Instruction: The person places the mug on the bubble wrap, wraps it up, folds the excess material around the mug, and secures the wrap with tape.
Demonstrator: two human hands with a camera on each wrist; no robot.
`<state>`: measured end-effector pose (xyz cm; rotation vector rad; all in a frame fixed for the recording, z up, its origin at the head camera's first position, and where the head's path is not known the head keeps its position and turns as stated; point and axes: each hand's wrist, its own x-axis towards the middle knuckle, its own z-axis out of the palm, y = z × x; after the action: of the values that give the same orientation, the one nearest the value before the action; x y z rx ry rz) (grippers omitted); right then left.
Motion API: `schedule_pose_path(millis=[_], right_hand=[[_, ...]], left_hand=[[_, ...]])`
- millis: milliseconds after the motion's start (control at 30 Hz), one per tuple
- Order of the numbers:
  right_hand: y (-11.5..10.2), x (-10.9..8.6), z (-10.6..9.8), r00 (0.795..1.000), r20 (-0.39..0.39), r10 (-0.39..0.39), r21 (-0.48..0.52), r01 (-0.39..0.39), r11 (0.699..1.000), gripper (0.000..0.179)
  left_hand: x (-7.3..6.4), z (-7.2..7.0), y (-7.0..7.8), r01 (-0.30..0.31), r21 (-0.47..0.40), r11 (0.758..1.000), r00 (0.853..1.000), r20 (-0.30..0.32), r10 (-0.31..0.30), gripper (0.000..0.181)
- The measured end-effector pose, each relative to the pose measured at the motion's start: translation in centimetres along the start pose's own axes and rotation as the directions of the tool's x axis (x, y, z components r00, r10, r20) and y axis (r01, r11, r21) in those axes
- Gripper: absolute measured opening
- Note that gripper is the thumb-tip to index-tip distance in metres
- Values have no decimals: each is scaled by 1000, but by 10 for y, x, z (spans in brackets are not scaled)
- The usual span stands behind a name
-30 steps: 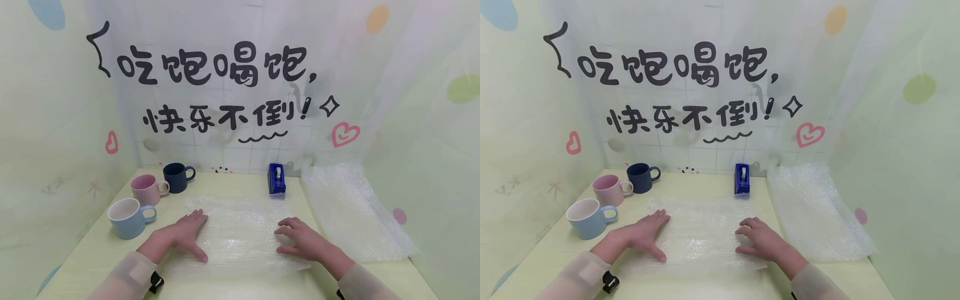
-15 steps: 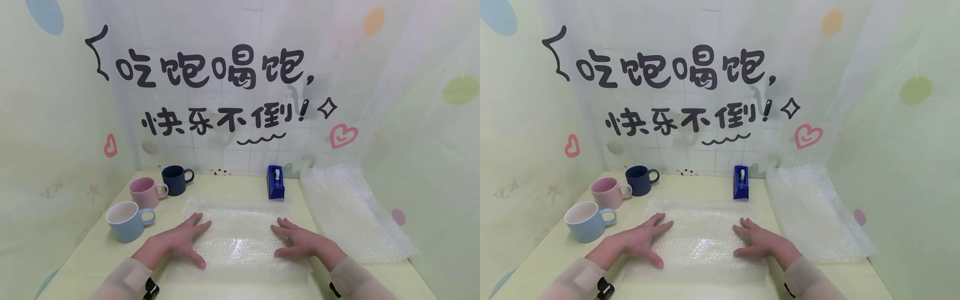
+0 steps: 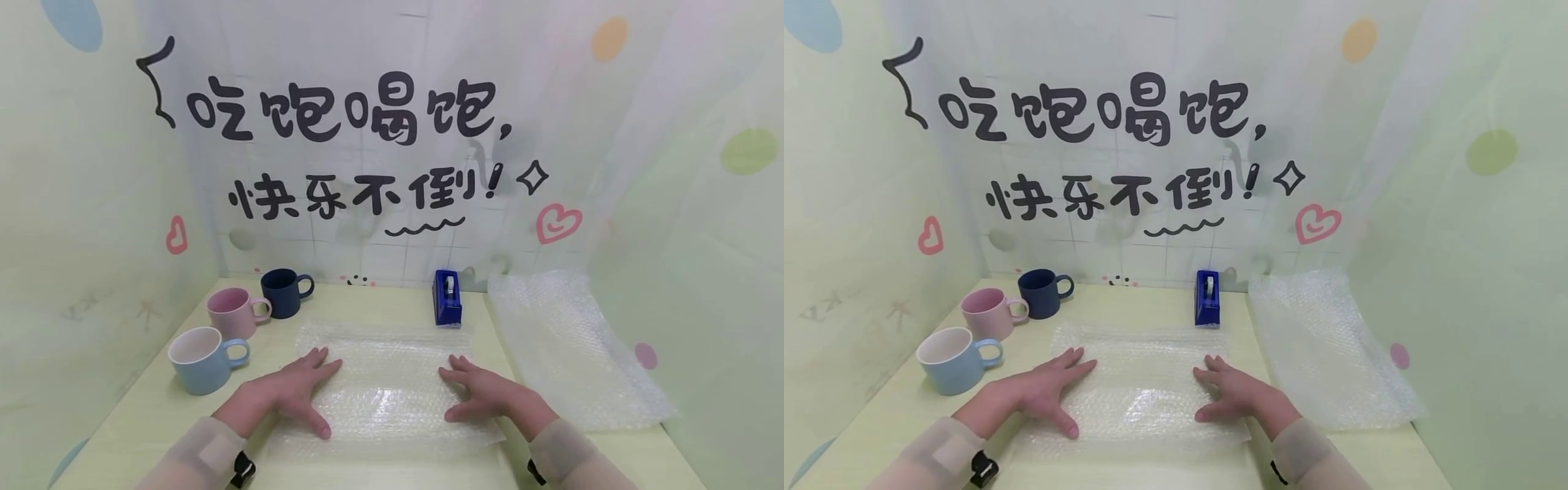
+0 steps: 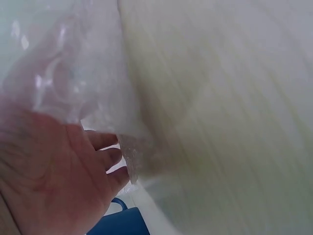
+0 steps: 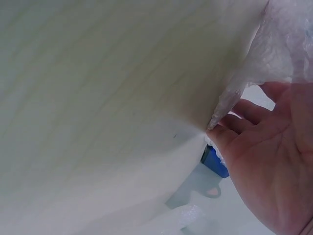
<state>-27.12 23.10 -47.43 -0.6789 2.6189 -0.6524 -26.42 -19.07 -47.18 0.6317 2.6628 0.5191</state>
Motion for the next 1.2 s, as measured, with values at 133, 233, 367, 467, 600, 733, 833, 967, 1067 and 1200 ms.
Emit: schedule_pose_path(millis=[133,233,367,467,600,733,833,967,1067,1200], right_hand=[[1,0,1,1000,-4,-4,-1,4,1000,96],[1,-1,1,1000,-8,-19,6,19,1000,96],[1,-2,2,1000,-11,-26,10,26,1000,96],[0,-2,2,1000,-12,-25,5,26,1000,96],[1,-2,2,1000,-13,-24,5,24,1000,96],[3,-1,2,1000,-11,-21,5,21,1000,96],[5,0,3,1000,-9,-19,0,19,1000,97],[6,1,3,1000,-10,-21,-7,21,1000,96],[5,1,3,1000,-11,-24,-10,23,1000,95],[4,1,1,1000,-8,-12,-11,12,1000,95]], left_hand=[[0,-3,-1,-21,-12,1000,1000,-13,20,127],[-3,-10,-4,-55,-17,998,995,-82,54,119],[-17,-28,-12,-71,-4,997,962,-265,68,105],[-34,-45,-20,-61,3,998,909,-413,57,95],[-60,-67,-33,-55,-15,998,835,-550,38,86],[-80,-79,-55,-27,-12,1000,773,-634,14,83],[-91,-82,-75,52,-42,998,756,-652,-67,89],[-100,-79,-97,197,-159,967,758,-601,-253,113],[-104,-75,-110,257,-225,940,762,-551,-340,128],[-105,-69,-120,280,-238,930,772,-520,-366,130]])
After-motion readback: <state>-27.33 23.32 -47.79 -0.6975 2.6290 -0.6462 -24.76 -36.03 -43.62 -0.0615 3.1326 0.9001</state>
